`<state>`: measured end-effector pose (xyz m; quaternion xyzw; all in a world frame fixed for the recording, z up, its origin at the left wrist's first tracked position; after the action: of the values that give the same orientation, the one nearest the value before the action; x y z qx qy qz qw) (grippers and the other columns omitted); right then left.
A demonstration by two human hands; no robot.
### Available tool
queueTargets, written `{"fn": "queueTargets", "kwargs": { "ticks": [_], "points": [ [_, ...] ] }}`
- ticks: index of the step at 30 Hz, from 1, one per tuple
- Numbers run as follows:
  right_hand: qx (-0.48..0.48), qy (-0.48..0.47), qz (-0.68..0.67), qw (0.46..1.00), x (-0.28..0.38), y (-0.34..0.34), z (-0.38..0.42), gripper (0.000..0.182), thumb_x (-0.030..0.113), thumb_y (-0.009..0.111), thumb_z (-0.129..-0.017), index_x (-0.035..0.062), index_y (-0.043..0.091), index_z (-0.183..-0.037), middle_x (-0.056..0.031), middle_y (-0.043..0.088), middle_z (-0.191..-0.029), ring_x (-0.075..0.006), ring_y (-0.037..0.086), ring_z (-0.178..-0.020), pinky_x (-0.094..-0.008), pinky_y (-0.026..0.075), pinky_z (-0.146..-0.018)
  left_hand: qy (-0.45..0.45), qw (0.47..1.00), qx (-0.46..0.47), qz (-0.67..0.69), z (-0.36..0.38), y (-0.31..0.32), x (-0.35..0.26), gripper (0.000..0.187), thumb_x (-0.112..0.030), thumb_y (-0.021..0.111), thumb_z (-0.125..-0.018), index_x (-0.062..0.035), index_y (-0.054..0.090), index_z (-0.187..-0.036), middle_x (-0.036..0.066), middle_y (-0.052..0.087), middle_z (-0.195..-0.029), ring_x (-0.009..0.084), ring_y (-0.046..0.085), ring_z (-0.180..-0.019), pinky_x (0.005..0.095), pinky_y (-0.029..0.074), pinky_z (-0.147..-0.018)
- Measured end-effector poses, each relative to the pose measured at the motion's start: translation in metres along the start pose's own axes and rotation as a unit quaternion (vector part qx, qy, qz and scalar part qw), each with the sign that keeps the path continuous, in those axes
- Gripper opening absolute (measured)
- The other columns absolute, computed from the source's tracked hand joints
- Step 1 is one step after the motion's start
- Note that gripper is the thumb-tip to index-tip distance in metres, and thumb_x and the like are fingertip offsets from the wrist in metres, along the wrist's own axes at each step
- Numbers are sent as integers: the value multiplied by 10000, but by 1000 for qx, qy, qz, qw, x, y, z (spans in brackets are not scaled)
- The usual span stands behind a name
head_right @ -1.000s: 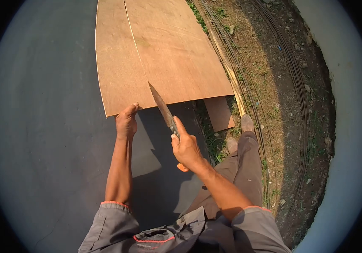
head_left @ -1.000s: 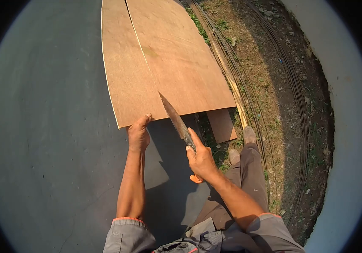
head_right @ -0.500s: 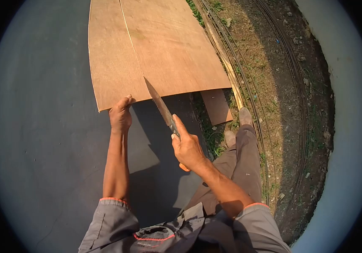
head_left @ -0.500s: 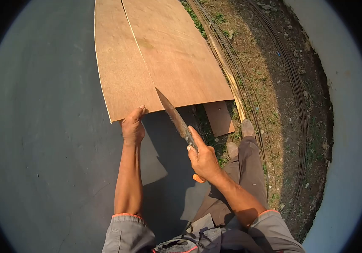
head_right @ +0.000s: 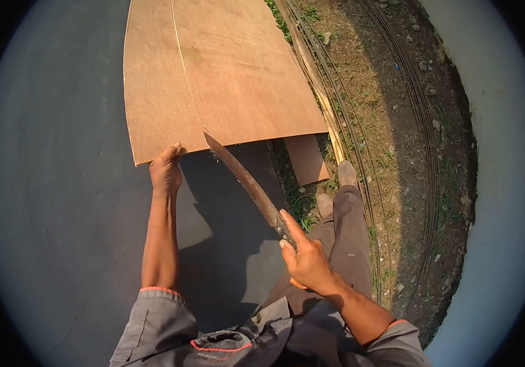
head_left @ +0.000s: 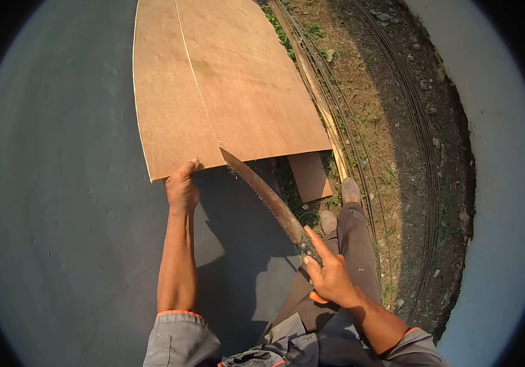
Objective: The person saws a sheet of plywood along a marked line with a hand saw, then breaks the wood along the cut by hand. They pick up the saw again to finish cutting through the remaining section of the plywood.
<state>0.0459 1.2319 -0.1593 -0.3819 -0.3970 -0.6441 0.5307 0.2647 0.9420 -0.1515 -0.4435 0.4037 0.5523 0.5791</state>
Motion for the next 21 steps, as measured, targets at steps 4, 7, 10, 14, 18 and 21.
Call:
{"fn": "queueTargets", "kwargs": {
  "ticks": [4, 7, 10, 14, 18, 21],
  "points": [
    [-44, -97, 5, 994, 5, 13, -28, 618, 36, 572, -968, 1, 386, -1557, -222, 648, -696, -292, 665, -572, -430, 508, -581, -13, 1000, -12, -1, 2, -4, -4, 51, -13, 732, -896, 30, 735, -924, 92, 734, -908, 192, 684, -875, 337, 508, -911],
    [-6, -39, -16, 999, 22, 54, -121, 595, 74, 566, -990, -2, 381, -1550, -212, 607, -637, -292, 645, -545, -438, 492, -560, 2, 1000, -18, -2, -5, -8, -4, 36, 1, 725, -892, 19, 735, -921, 84, 726, -894, 184, 678, -869, 323, 505, -908],
    [11, 1, -9, 1000, 22, 26, -57, 595, 67, 563, -985, -9, 383, -1547, -245, 652, -691, -319, 685, -595, -449, 510, -592, -13, 1000, -7, 12, -2, -19, 8, 37, 6, 723, -889, 7, 731, -925, 80, 718, -905, 177, 673, -870, 315, 502, -911],
    [-67, -150, 28, 986, -4, 3, 6, 613, 65, 563, -979, 14, 377, -1560, -222, 641, -669, -292, 672, -578, -440, 501, -574, -1, 1000, 9, 20, 12, 14, -2, 51, -12, 737, -883, -1, 722, -931, 75, 715, -935, 173, 668, -864, 324, 496, -917],
    [10, -18, -5, 1000, 9, 45, -97, 617, 101, 565, -989, 19, 365, -1566, -203, 613, -637, -278, 653, -546, -426, 479, -540, -1, 1000, -28, 10, 11, 7, -5, 72, -27, 752, -875, 9, 721, -928, 66, 721, -933, 177, 667, -865, 336, 482, -921],
    [0, -24, 4, 1000, 19, 36, -66, 643, 56, 576, -973, 35, 361, -1579, -200, 614, -644, -274, 655, -548, -429, 488, -546, -18, 999, -34, -11, 0, -10, 1, 77, -23, 749, -873, 19, 721, -933, 69, 724, -920, 173, 670, -864, 333, 491, -907]
  ]
}}
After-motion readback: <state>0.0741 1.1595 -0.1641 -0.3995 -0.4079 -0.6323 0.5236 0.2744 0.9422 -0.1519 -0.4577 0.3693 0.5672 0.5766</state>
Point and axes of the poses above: each hand's wrist, its own z-axis away from the middle knuckle, its own y-axis out of the palm, x = y × z, the point moved 1 cm from there along -z, towards the middle knuckle
